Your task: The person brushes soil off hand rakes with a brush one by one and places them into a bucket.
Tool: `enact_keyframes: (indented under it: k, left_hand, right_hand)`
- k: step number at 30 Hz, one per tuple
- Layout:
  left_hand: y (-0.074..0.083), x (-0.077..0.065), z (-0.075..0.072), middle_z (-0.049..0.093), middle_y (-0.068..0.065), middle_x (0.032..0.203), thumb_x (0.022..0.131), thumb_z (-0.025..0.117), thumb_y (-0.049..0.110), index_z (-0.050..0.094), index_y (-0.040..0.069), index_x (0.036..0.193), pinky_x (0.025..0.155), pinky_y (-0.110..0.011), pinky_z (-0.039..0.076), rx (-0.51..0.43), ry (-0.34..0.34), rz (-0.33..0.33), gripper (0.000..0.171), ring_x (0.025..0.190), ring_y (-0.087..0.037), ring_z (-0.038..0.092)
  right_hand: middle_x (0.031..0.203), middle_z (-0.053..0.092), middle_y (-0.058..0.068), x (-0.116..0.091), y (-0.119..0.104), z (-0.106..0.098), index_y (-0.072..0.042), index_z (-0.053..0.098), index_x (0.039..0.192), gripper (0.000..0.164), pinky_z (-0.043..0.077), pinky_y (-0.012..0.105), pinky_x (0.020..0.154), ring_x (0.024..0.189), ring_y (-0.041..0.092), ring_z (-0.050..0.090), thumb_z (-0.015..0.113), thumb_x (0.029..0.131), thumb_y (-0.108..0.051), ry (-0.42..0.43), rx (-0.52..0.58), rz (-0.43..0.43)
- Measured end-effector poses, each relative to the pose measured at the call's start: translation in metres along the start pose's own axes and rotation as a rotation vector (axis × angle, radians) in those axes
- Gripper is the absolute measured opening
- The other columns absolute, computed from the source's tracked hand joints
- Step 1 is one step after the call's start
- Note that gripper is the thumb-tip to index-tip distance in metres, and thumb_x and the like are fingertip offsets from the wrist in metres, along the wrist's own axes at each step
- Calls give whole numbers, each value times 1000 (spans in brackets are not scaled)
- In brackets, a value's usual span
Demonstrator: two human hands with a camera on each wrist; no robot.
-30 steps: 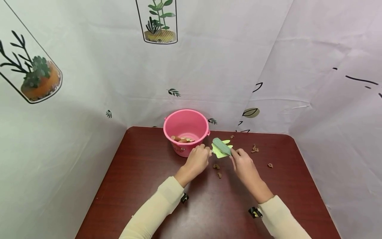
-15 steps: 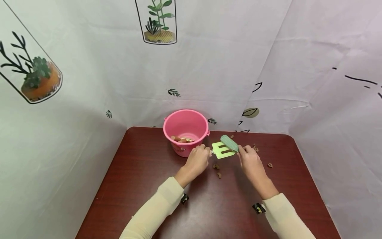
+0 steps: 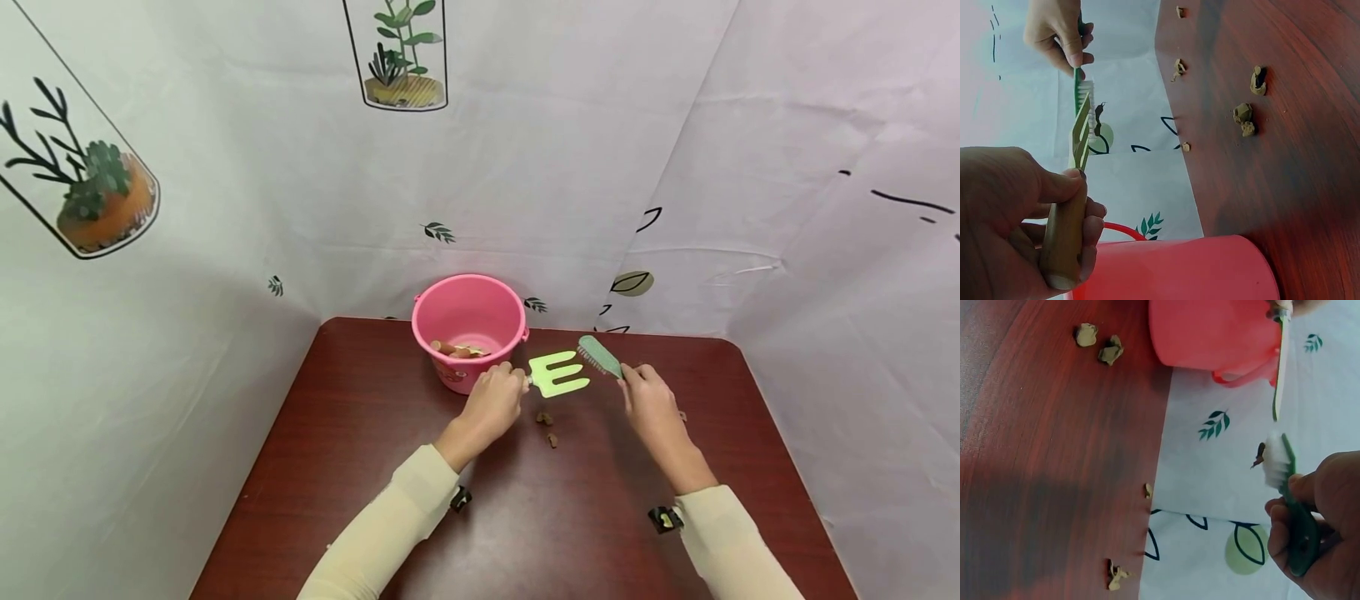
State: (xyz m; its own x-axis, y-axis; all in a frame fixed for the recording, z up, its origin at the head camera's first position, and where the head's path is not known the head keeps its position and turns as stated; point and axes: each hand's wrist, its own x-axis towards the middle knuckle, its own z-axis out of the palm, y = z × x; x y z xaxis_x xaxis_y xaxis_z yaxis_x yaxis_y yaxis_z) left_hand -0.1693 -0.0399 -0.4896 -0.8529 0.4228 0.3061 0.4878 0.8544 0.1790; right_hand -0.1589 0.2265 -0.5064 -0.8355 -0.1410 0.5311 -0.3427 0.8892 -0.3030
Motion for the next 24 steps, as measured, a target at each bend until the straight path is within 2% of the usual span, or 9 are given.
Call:
enact_keyframes:
  k: [5,13,19,24]
  left_hand:
    - [-1,0,0,65,-9,83,96,73,16,70,5,90,72,-38,56,-3,2,3,12,78,-26,66]
    - [0,4,4,64,-9,82,97,71,17,70,5,89,72,-38,57,-6,-16,-8,14,78,-26,66]
    - [4,9,6,65,-9,84,97,71,19,72,4,91,72,-37,57,-26,-57,-32,15,79,-25,66]
    - [9,12,7,65,-9,84,97,71,19,72,5,91,73,-38,57,-22,-48,-35,16,79,-25,67]
  right_hand:
    - [92,63,25,1,2,-4,14,70,115,25,56,49,63,76,36,66,71,92,4,22,58,25]
    - [90,63,23,3,-11,-6,13,71,112,27,55,46,62,74,34,64,76,86,7,99,103,-61]
    - [91,63,20,-1,-31,-5,11,71,115,29,56,43,62,74,29,64,77,88,2,49,98,-108]
    - [94,62,18,-8,-41,3,10,70,118,31,56,39,61,75,26,64,77,90,-1,-4,67,-125]
